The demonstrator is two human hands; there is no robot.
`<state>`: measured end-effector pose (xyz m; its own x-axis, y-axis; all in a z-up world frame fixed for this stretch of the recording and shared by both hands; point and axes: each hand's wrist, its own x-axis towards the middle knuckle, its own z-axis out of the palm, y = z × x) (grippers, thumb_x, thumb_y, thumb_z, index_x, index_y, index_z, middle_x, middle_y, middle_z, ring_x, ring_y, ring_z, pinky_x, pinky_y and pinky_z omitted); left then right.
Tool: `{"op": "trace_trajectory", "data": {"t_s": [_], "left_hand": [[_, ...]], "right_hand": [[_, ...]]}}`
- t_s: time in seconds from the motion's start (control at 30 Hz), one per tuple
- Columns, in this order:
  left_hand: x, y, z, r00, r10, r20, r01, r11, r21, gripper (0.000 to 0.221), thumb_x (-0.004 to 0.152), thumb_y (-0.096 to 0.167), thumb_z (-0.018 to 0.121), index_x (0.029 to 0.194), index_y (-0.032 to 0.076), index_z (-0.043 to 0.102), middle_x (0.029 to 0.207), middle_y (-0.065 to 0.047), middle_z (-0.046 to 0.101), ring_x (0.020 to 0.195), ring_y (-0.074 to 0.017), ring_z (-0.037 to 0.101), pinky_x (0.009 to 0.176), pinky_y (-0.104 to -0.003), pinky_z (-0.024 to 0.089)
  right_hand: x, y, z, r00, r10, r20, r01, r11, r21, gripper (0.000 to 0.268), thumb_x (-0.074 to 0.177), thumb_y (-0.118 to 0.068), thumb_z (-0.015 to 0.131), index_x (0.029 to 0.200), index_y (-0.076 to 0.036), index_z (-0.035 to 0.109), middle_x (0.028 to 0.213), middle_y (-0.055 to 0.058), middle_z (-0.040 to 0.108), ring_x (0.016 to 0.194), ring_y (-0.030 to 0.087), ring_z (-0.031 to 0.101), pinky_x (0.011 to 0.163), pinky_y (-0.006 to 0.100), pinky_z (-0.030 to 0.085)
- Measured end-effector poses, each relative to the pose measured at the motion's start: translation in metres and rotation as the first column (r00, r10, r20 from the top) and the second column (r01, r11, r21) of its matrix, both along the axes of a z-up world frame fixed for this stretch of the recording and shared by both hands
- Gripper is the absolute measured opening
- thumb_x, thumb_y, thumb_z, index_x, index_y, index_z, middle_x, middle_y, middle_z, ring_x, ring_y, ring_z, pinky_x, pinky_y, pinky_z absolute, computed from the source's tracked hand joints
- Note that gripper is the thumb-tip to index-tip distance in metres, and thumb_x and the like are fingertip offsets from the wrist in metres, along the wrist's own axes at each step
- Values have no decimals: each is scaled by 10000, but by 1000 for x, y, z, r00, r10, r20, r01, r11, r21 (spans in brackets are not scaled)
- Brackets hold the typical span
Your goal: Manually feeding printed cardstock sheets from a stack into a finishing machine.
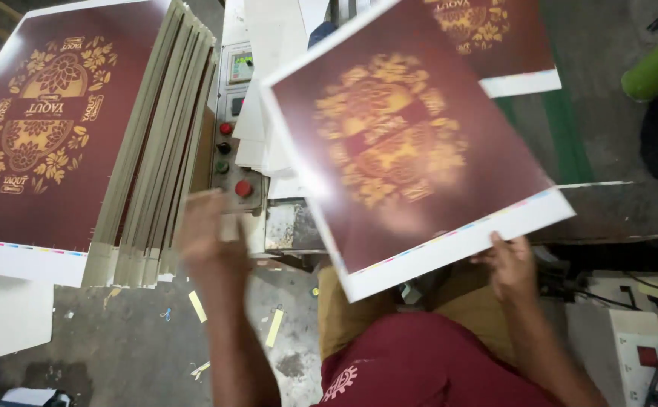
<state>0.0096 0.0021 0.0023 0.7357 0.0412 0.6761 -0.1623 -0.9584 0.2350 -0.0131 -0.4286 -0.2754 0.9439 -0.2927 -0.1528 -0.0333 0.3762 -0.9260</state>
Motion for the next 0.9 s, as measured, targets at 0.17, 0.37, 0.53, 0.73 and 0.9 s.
{"op": "trace_trajectory", "data": {"t_s": [0.17,0.37,0.53,0.73,0.9], "left_hand": [[-32,133,-27,858,474,197,-513,809,286,210,1041,70,646,1198,-46,722,1237,-215,734,1216,-358,670,1129,-476,506],[-58,168,-13,737,675,29,-608,644,465,666,1127,410,633,1388,-203,616,1383,-391,639,1304,-503,572,1013,-533,451],[-79,233,-37,796,599,-88,-493,725,480,524,1174,327,501,1384,-135,633,1362,-336,651,1170,-390,698,1049,-425,558],[-81,243,11,844,506,-178,-329,750,574,315,1182,379,614,1125,93,734,1084,-124,764,904,-282,752,793,-375,588],[-75,253,13,716,698,8,-395,396,829,318,1099,237,566,798,163,637,664,-55,659,615,-224,663,615,-345,488]], "right_hand": [[-20,-64,-26,988,-154,-15,153,987,-36,215,1105,-93,568,1319,-69,560,1083,72,680,832,174,682,654,333,601],[-54,-104,-2,969,-237,-62,233,970,-68,230,1150,-68,559,1379,-51,541,1132,84,681,865,180,688,679,326,600],[-75,-105,2,959,-269,-90,249,950,-189,187,1187,-68,560,1367,-20,539,1134,116,687,908,202,698,712,354,599],[-68,-97,-17,973,-210,-91,193,967,-169,190,1180,-79,573,1350,-3,538,1090,130,687,892,215,696,706,358,588],[-40,-79,-19,985,-165,-48,158,979,-131,239,1145,-76,566,1373,-16,523,1139,119,686,858,198,705,670,316,591]]}}
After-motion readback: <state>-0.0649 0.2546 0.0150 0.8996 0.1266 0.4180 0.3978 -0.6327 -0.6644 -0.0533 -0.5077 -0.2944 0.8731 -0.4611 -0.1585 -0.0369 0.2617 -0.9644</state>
